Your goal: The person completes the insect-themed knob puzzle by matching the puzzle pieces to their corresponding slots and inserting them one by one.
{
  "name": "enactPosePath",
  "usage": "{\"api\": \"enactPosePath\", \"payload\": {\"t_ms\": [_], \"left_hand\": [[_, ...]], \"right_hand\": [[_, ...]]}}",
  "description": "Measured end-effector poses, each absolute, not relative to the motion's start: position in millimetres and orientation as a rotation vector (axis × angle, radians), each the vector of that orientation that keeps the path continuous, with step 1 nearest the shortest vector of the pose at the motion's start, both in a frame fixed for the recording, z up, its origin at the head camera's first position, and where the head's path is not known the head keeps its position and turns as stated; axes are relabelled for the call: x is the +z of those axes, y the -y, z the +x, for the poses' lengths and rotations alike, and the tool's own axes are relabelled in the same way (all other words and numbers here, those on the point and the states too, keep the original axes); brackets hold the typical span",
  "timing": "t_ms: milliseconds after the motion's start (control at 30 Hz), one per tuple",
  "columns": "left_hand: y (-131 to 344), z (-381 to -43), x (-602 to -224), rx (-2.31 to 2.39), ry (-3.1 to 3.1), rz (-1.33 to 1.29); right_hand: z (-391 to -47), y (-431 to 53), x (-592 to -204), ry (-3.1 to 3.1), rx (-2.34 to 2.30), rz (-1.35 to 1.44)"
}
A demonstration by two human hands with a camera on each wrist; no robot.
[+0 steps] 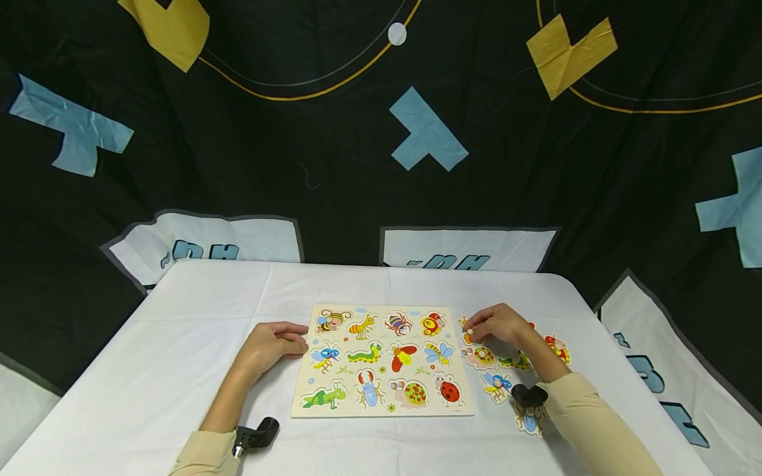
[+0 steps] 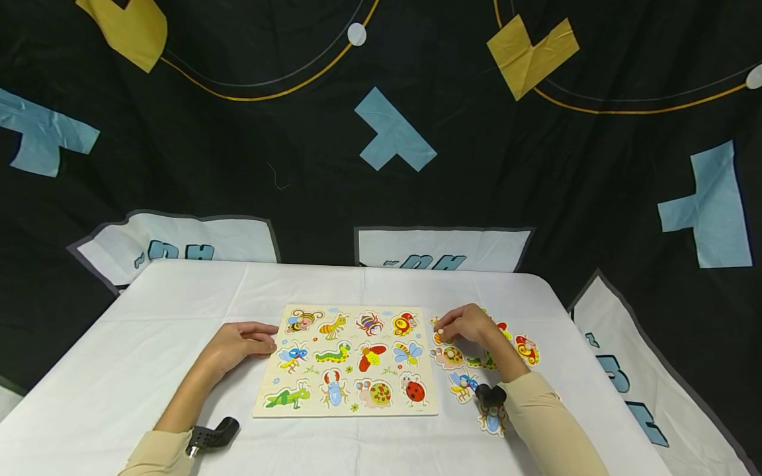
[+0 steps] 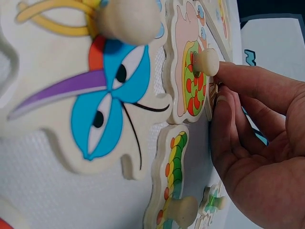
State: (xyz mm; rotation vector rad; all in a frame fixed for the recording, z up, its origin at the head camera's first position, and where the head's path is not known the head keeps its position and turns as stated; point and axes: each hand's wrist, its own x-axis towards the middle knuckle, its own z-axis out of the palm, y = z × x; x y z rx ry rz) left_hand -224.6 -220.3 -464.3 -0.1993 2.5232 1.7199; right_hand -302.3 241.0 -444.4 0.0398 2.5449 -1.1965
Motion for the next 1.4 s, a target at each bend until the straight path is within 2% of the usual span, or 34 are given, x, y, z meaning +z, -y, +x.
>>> {"api": "enactPosePath", "payload": {"t_ms": [1400], "left_hand": [[220.2, -224.8, -464.0, 1.691, -2.542, -0.207]], "right_hand": [[-305.0, -236.6, -438.7, -2.588, -1.162, 0.067]]}}
